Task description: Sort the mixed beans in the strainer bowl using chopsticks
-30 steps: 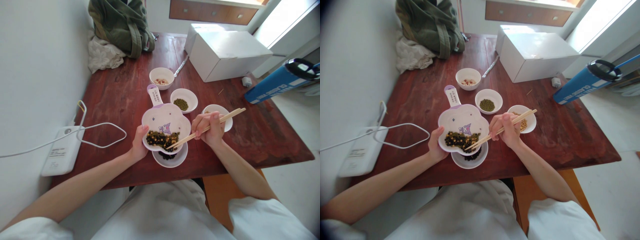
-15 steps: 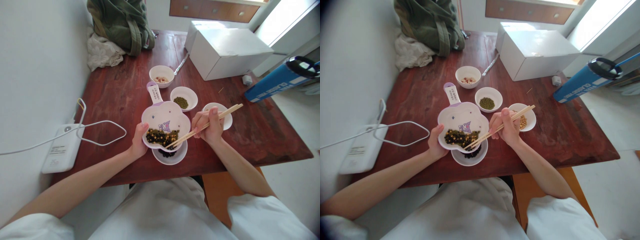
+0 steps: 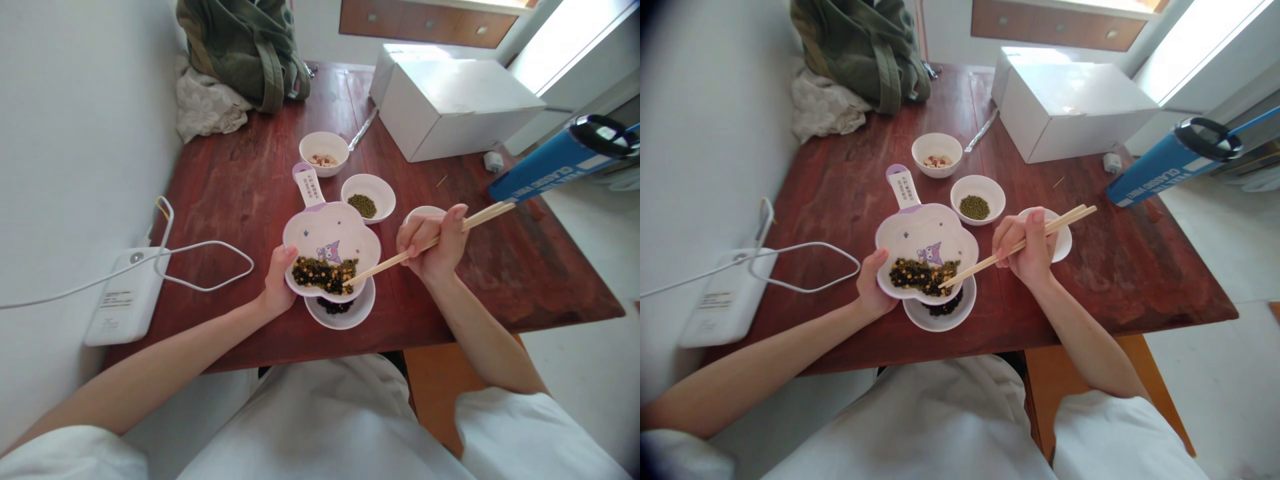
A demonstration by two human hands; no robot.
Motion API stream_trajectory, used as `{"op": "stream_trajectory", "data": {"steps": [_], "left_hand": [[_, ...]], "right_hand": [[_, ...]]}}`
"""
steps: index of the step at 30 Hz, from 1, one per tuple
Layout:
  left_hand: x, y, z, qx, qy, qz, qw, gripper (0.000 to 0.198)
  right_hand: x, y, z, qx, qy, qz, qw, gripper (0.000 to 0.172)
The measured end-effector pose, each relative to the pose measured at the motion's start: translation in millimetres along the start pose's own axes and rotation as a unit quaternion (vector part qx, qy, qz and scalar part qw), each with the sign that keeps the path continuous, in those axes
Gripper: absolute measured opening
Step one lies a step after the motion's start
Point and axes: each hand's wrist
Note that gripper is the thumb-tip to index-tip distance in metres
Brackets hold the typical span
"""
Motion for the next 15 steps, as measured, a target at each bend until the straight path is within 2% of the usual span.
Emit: {"op": "stream_trajectory", "data": {"steps": [5,11,15], "left_hand": [[-1,-1,-0.9,0.002,0.001,0.007,1.0,0.059],[-5,-3,-5.9,0.019,0.009,0.008,1.0,0.06],[-9,-4,-12.1,0.034,-0.009,0.016,0.999,0.058]], "right_hand": [[-2,0,-4,-0.026,0.038,-0.028,0.999,0.081],[2,1,-10,-0.112,0.011,-0.023,0.993,0.085],[4,1,-10,-0.111,0.027,-0.004,0.993,0.091]]}}
Point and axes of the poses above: each hand's wrist, its own y-axis away from the middle knuckle, its own z-axis out of the palm, x = y × z, and after that the axes turned 8 degrees about -z, right-handed
